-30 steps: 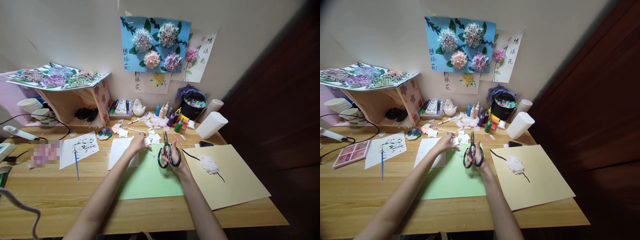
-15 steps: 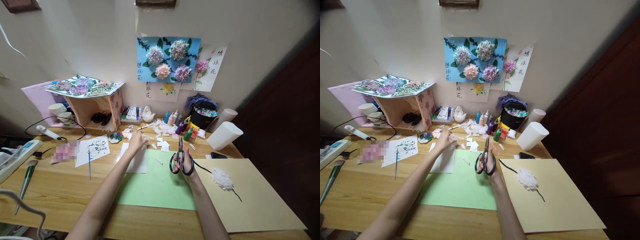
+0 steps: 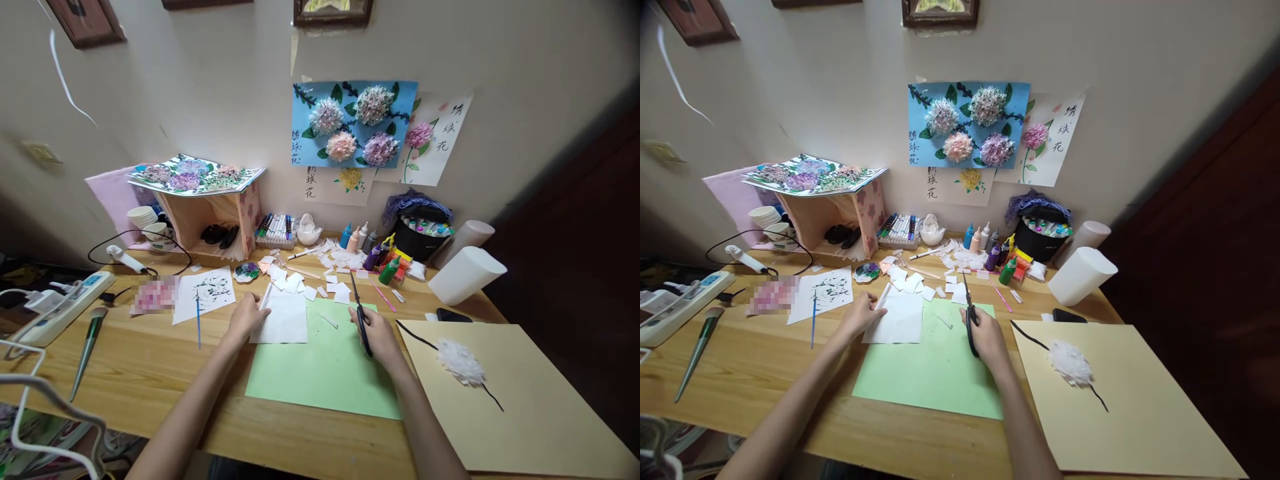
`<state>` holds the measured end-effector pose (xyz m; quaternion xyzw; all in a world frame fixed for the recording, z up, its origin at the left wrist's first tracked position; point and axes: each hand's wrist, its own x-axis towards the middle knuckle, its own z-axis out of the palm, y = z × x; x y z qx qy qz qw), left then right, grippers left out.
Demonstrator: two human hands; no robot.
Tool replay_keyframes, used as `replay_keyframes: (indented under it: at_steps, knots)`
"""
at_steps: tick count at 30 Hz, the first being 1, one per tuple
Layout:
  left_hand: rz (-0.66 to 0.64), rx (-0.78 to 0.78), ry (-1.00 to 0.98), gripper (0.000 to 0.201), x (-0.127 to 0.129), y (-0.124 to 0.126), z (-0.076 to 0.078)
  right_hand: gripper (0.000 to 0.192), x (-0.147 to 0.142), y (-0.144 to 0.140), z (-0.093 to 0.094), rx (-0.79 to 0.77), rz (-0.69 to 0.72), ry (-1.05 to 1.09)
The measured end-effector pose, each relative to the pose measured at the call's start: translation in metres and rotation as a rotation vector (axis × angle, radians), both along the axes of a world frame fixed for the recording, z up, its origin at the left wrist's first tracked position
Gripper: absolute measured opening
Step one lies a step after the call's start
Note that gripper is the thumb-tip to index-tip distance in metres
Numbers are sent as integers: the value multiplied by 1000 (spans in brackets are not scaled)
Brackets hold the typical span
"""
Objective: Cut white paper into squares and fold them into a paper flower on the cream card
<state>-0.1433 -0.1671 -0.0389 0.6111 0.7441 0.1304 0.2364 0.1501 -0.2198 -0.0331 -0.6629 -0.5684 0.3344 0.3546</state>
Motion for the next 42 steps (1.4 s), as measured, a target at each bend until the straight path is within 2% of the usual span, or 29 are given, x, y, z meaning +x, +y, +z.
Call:
replay_keyframes:
  at_steps: [4,9,13,16,20,23,25,28,30,32,34,39,42]
  knots:
    - [-150,28,-110,23,-5,-11,9,30,0,1,-1,10,-6,-78]
    - [-213,132,-348,34,-8,-29,44,29,-4,2,-4,43,-16,-37]
    - [-332,139,-643,39,9,-33,75,34,-15,1,-5,1,11,225]
    - [-448,44,-868,37,32,-27,81,40,-26,-1,-4,-47,41,486]
    - [-574,-123,-1067,39,60,-7,63,41,-32,-2,-6,-53,89,721]
    - [-530,-165,-1131,46,76,10,39,43,-26,1,-8,-7,66,797]
    - [-425,-134,-1103,46,86,17,22,42,-17,5,-10,24,-35,693]
    - [-172,26,-938,35,103,16,-2,41,-4,9,-12,87,-258,389]
    - [-89,102,-872,28,115,10,-14,40,0,9,-12,142,-336,224]
    - [-67,139,-846,25,126,2,-23,33,-2,7,-10,191,-307,133]
    - [-69,155,-835,26,132,-5,-28,26,-10,3,-8,216,-212,90]
    - [-131,123,-879,23,135,-12,-36,23,-37,-5,-9,200,-3,100]
    - [-117,87,-970,26,132,-11,-36,23,-40,-5,-9,249,-7,145]
